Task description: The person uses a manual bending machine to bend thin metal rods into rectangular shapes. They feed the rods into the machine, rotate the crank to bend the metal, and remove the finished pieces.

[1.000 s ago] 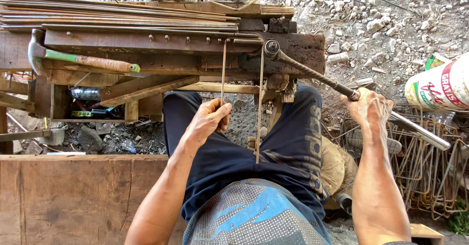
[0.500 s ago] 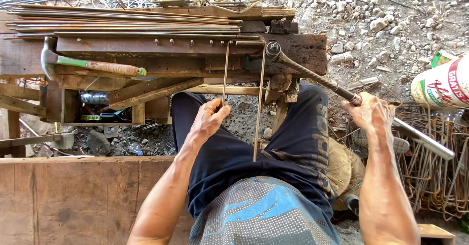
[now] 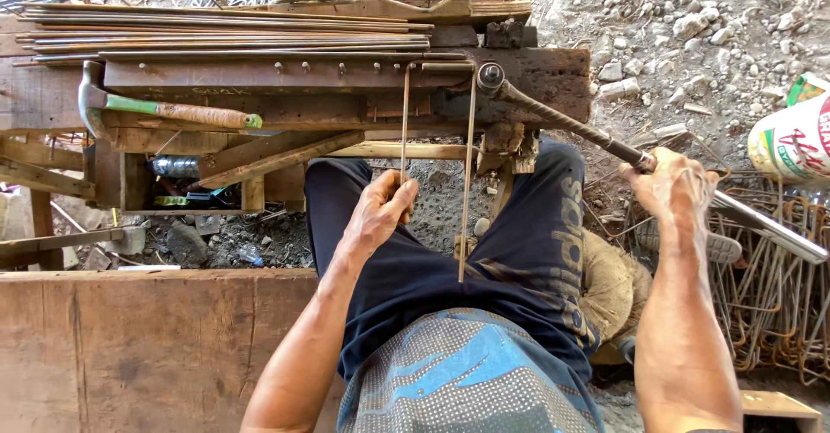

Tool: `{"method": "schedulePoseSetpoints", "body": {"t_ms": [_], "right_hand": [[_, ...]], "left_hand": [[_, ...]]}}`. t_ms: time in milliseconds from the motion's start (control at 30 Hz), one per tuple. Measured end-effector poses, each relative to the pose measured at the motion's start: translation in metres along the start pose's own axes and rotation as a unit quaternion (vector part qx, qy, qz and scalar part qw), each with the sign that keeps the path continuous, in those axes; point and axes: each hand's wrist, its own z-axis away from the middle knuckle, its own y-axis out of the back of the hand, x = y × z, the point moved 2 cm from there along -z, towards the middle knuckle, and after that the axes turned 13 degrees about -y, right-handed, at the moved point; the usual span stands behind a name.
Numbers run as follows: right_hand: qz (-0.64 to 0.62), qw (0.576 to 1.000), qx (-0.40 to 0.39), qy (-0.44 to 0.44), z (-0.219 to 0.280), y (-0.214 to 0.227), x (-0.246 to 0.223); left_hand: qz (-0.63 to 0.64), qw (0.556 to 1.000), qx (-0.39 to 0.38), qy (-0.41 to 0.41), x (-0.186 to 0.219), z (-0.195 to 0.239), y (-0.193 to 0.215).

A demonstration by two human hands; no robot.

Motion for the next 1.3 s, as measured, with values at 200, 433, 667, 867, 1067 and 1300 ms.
{"method": "schedulePoseSetpoints", "body": {"t_ms": [200, 433, 667, 867, 1067, 1300], "right_hand": [[-0.003, 1.0, 0.029, -0.007, -0.006, -0.001, -0.001], [-0.017, 0.999, 0.042, 0.005, -0.01, -0.006, 0.001], [0.035, 0.999, 0.008, -0.012, 0.005, 0.003, -0.002], [0.013, 1.0, -0.017, -0.01, 0.023, -0.001, 0.003], [0.014, 1.0, -0.007, -0.016, 0.022, -0.001, -0.002], [0.015, 0.999, 0.041, -0.018, -0.006, 0.002, -0.006]], "left_hand": [[0.097, 0.995, 0.01, 0.011, -0.015, 0.023, 0.016], [0.097, 0.992, -0.046, 0.063, -0.017, 0.041, -0.023], [0.281, 0.953, -0.098, 0.058, 0.008, 0.055, -0.077], [0.273, 0.956, -0.09, 0.055, 0.005, 0.057, -0.064], [0.273, 0.955, -0.105, 0.057, 0.001, 0.057, -0.066], [0.253, 0.958, -0.126, 0.052, 0.007, 0.052, -0.079]]}}
